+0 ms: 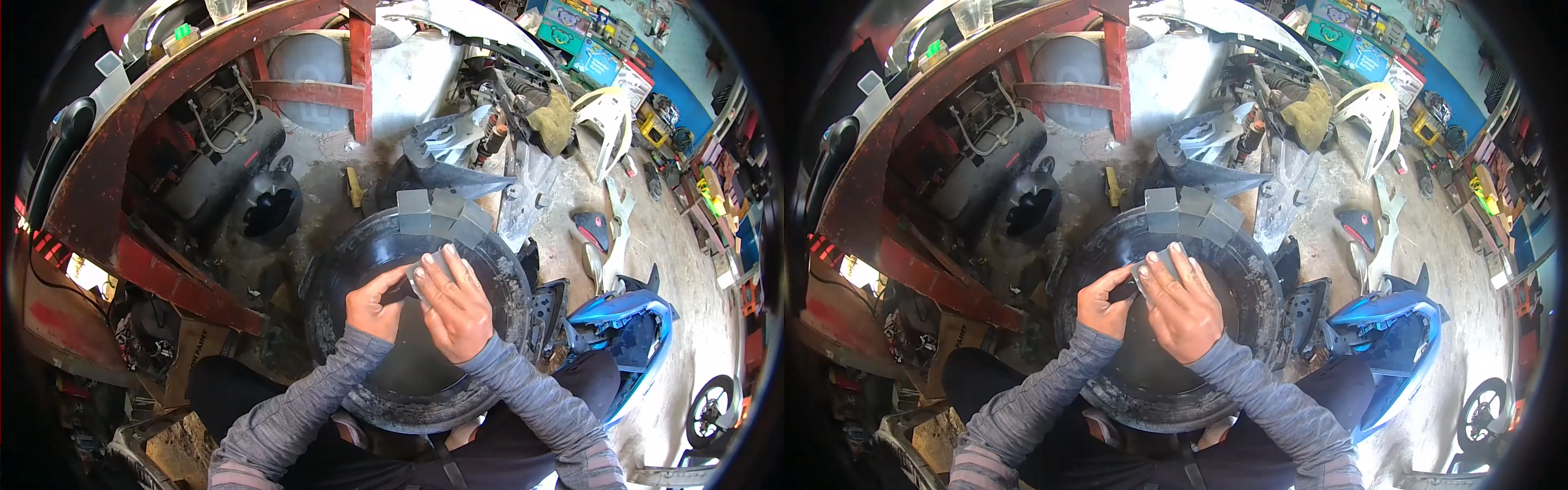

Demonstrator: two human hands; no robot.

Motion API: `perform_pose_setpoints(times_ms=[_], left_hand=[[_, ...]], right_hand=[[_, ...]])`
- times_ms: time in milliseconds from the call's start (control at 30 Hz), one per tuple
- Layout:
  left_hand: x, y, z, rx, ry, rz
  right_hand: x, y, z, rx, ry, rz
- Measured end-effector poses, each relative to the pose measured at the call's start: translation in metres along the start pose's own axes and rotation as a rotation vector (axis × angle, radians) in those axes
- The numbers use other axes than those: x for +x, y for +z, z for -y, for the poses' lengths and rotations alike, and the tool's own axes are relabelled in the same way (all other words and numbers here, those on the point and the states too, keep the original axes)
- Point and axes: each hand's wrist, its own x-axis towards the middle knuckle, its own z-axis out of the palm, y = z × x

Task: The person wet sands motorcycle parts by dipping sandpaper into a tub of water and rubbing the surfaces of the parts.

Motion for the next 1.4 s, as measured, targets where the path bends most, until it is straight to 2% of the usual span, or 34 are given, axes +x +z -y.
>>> perform_pose_setpoints(times_ms=[133,200,267,400,500,667,733,767,800,867,933,1100,1200,1233,1300,1400], left_hand=[[0.0,0.0,-0.002,-0.006,-0.033,-0.005],[0.0,-0.001,0.0,0.029,-0.019,0.014],[-0.003,0.001,0.006,0.03,-0.01,-0.001],[0.0,-0.001,-0.002,0.002,-0.014,0.018],[-0.003,0.001,0.01,0.014,-0.025,0.007],[0.0,0.0,0.006,-0.035,-0.07,0.011],[-0.001,0.001,0.012,0.036,-0.032,0.013],[-0.002,0.003,0.013,0.032,-0.03,0.01],[-0.002,0.003,0.013,0.019,-0.017,0.014],[-0.002,0.001,0.012,0.016,-0.009,0.023],[0.0,0.001,0.004,0.005,-0.029,0.019],[0.0,0.001,0.009,0.002,-0.025,0.029],[0.0,-0.001,0.008,-0.061,-0.03,0.012],[0.0,-0.001,0.009,-0.055,-0.033,0.014],[0.002,0.0,0.008,-0.05,-0.032,0.024],[-0.001,-0.001,0.004,-0.046,-0.038,0.017]], right_hand=[[0.003,0.004,-0.026,-0.04,0.122,-0.069],[0.002,0.004,-0.01,-0.073,0.019,-0.063],[0.002,0.001,0.002,0.036,-0.018,0.014],[0.004,0.003,-0.027,-0.035,0.121,-0.071],[-0.001,0.002,-0.004,-0.002,-0.007,0.012],[0.0,0.009,-0.027,-0.041,0.12,-0.086],[-0.001,0.011,-0.014,-0.089,-0.008,-0.063],[-0.001,0.007,-0.002,-0.05,-0.054,0.038],[-0.003,0.01,-0.001,-0.009,-0.062,0.038],[-0.004,0.008,-0.016,-0.085,-0.059,-0.014],[0.0,0.004,-0.03,-0.144,0.039,-0.031],[-0.003,0.001,-0.013,-0.015,-0.03,0.003],[0.0,0.004,-0.034,-0.014,0.13,-0.089],[-0.001,0.002,-0.028,-0.016,0.13,-0.088],[-0.001,-0.001,-0.009,-0.038,-0.002,-0.019],[0.0,0.004,-0.024,-0.046,0.063,-0.105]])
